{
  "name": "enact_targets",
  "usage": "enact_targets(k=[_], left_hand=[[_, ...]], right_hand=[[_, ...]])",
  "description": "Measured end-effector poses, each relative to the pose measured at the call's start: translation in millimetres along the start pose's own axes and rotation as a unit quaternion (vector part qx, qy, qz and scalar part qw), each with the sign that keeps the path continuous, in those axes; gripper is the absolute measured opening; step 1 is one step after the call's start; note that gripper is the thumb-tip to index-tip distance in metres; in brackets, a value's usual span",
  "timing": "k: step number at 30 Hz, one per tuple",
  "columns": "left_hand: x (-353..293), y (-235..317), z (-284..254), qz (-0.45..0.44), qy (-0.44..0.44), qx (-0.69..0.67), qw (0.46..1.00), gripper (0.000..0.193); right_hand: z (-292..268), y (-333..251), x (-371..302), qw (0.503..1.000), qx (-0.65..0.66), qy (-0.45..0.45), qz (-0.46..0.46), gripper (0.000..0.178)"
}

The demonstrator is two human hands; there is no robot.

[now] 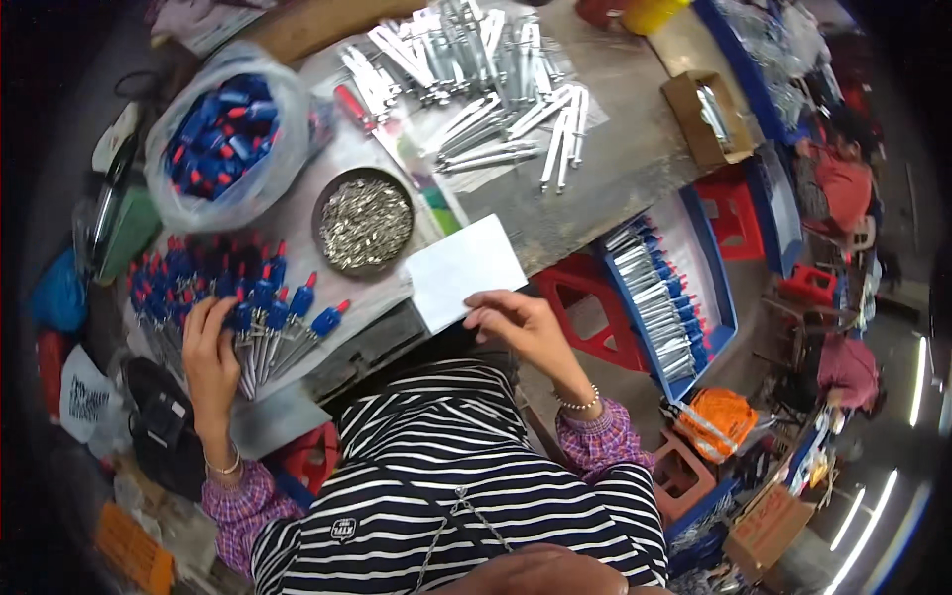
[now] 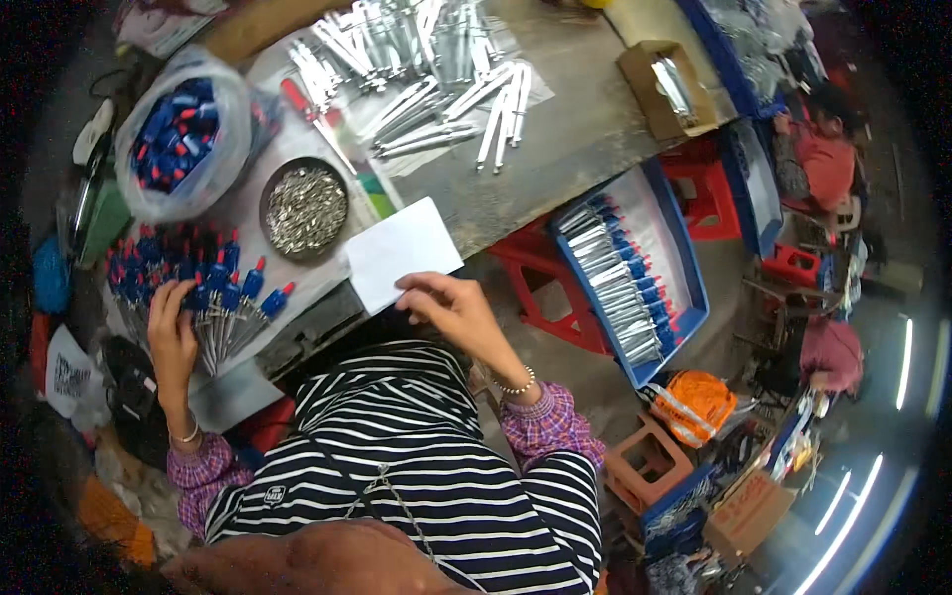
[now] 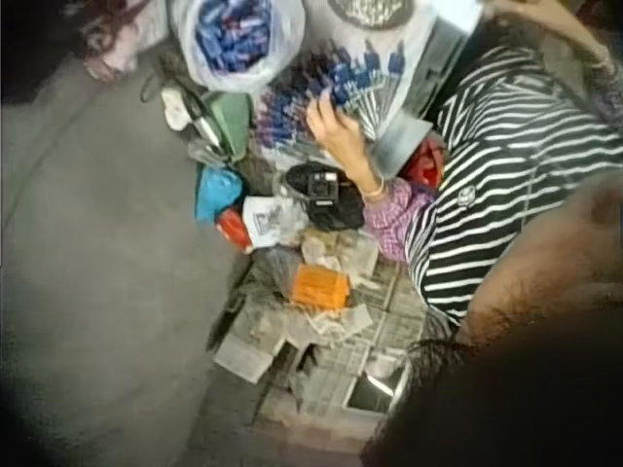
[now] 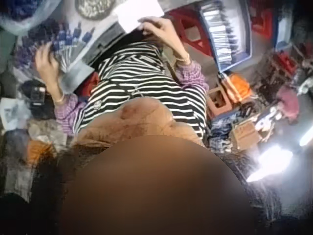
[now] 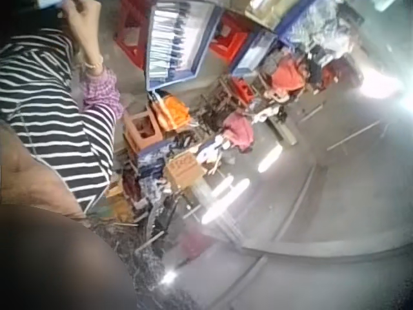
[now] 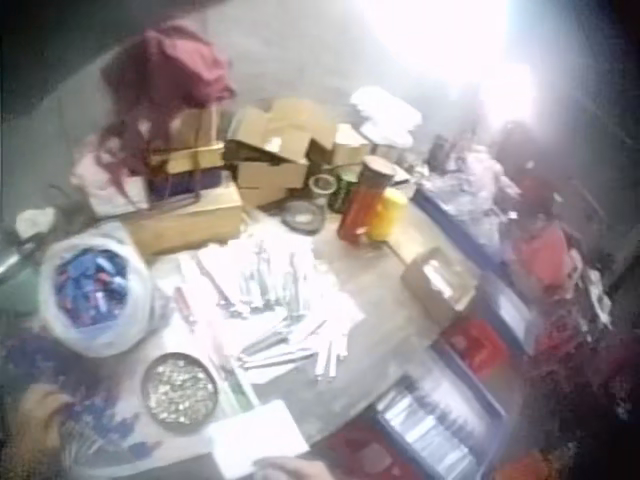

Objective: Assembling hand tools by inserting metal shafts into plastic handles at a workbench.

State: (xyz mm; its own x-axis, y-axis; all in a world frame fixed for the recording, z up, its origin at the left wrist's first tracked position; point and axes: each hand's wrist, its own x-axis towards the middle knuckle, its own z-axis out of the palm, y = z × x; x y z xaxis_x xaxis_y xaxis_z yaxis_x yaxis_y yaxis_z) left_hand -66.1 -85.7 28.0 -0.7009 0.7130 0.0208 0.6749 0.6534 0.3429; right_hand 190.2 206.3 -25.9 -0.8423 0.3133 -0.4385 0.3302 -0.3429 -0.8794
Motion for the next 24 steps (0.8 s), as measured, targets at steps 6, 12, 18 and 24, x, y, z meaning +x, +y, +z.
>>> enact_targets(k=[6, 12, 18, 24], left_hand=[[-3, 4, 6, 0.037, 0.036, 0.004, 0.999, 0.035], [-10, 4, 8, 0.025, 0.05, -0.008, 0.998, 0.033], [-10, -1, 7, 0.026, 0.058, 0.01, 0.998, 0.028], [-11, 1, 7, 0.041, 0.089, -0.003, 0.995, 0.026]], right_hand=[[-60, -20, 4, 0.977, -0.054, 0.189, -0.085, 0.025], [-110, -49, 45, 0.927, -0.182, 0.27, -0.187, 0.025], [-140, -79, 120, 0.845, -0.352, 0.353, -0.195, 0.039], [-136, -77, 152, 0.77, -0.468, 0.376, -0.218, 0.06]])
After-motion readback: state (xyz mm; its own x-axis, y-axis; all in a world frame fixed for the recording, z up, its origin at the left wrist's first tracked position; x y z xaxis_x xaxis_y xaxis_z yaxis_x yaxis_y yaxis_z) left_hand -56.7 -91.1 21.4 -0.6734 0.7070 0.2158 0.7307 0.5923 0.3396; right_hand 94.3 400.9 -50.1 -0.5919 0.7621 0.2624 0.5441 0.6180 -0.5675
